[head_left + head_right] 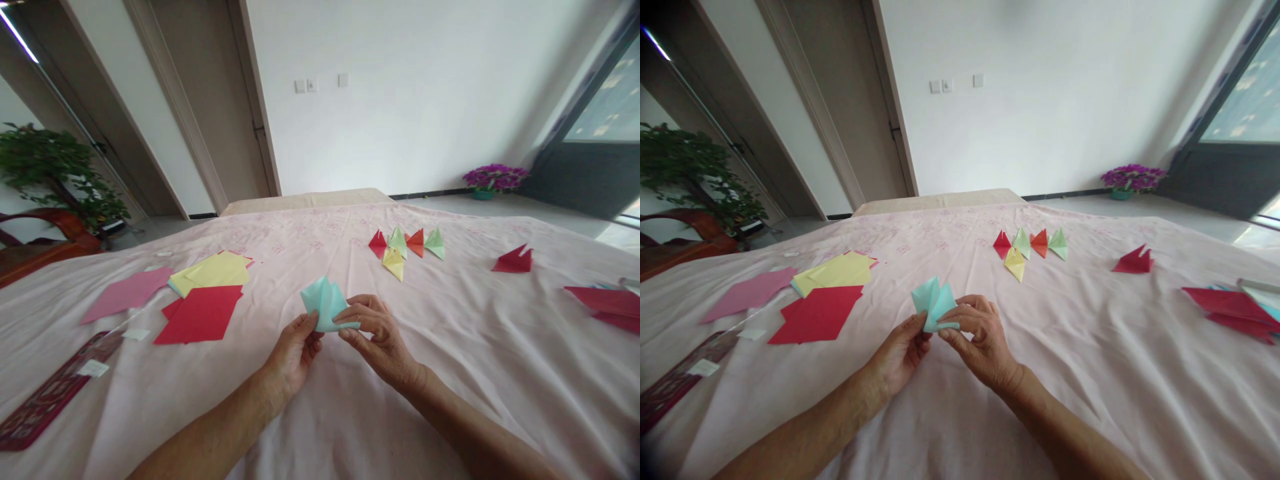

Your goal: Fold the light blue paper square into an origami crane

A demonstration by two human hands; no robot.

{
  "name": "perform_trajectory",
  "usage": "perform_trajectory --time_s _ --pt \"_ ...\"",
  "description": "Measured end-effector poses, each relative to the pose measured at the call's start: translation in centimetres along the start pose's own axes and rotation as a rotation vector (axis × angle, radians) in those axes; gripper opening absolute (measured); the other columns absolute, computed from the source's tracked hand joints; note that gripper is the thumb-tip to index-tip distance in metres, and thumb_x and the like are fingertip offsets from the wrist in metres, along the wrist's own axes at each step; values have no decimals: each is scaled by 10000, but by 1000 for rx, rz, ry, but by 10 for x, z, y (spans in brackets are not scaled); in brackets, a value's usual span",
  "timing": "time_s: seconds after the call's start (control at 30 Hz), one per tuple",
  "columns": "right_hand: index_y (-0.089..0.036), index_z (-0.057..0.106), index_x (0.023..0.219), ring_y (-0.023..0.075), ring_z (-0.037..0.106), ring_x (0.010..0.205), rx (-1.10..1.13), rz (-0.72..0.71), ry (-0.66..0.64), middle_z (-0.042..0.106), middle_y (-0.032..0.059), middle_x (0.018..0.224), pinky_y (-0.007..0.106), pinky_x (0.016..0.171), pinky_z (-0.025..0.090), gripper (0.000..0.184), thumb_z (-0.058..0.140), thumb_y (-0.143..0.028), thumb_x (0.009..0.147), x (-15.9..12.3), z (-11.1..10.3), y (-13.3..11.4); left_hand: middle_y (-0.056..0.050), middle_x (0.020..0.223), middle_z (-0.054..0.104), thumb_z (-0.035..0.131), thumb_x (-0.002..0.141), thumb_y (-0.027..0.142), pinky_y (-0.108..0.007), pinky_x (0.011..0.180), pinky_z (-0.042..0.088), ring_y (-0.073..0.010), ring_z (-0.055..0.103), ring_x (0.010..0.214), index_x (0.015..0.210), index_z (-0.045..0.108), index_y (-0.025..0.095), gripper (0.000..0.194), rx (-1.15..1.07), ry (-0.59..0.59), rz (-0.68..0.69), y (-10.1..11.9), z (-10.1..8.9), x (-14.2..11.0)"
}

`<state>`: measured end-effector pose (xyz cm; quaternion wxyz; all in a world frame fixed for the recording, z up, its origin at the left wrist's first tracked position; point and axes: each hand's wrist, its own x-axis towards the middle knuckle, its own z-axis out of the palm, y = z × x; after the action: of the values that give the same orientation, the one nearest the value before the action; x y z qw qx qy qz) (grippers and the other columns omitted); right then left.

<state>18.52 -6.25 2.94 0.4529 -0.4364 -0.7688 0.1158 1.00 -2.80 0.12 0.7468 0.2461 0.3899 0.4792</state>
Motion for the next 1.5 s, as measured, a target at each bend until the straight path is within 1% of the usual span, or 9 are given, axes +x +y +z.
perform_trajectory --time_s 0.13,0.27,0.47,0.63,0.87,1.07,1.17,1.33,1.5 --pt "-315 734 937 244 566 970 -10 -16 21 718 29 938 406 868 411 182 708 -420 790 1 2 2 19 639 618 840 614 371 -174 483 419 -83 571 560 738 619 148 337 32 -15 17 0 2 -2" --pt "-316 737 889 245 564 977 11 32 19 719 18 850 408 877 401 90 673 -347 832 1 3 3 18 661 618 848 591 389 -174 508 410 -83 571 592 753 632 148 361 72 -45 4 -1 5 -6" --pt "-331 736 904 245 551 1000 3 102 24 712 9 837 398 891 376 101 678 -371 831 1 1 4 34 645 587 844 611 354 -163 512 383 -66 539 586 747 624 149 330 80 -80 -28 -3 5 -6" --pt "-286 732 815 232 558 949 54 134 24 688 32 836 374 865 404 153 635 -398 857 -1 3 6 36 659 577 830 635 356 -164 529 379 -65 525 598 749 626 155 309 85 -98 -12 -4 7 -9" --pt "-205 658 663 215 554 806 90 254 117 616 52 748 329 737 441 282 652 -441 816 -1 6 8 8 726 610 776 707 342 -185 583 388 -89 538 668 770 654 161 227 224 -141 104 -6 10 -14" --pt "-198 606 622 186 527 725 120 237 157 569 20 661 298 683 425 286 642 -391 829 -3 8 7 -53 852 660 633 836 405 -237 666 435 -153 577 814 887 688 162 253 373 -196 257 -6 10 -18" --pt "-200 608 628 180 525 720 115 234 180 571 14 663 294 683 424 274 651 -383 827 -4 8 9 -64 899 674 683 800 380 -254 704 448 -162 575 830 977 690 160 282 436 -229 324 -6 10 -20" --pt "-204 593 601 174 526 704 104 206 187 561 9 641 288 670 428 291 665 -381 820 -3 10 10 -39 848 671 760 723 341 -247 685 448 -148 569 774 937 687 158 291 474 -151 364 -7 11 -16" --pt "-216 673 723 189 565 791 169 207 153 634 28 760 298 724 454 139 683 -321 815 -4 10 5 -34 830 674 749 731 350 -229 649 435 -132 556 743 941 690 161 289 466 -87 384 -7 11 -15"
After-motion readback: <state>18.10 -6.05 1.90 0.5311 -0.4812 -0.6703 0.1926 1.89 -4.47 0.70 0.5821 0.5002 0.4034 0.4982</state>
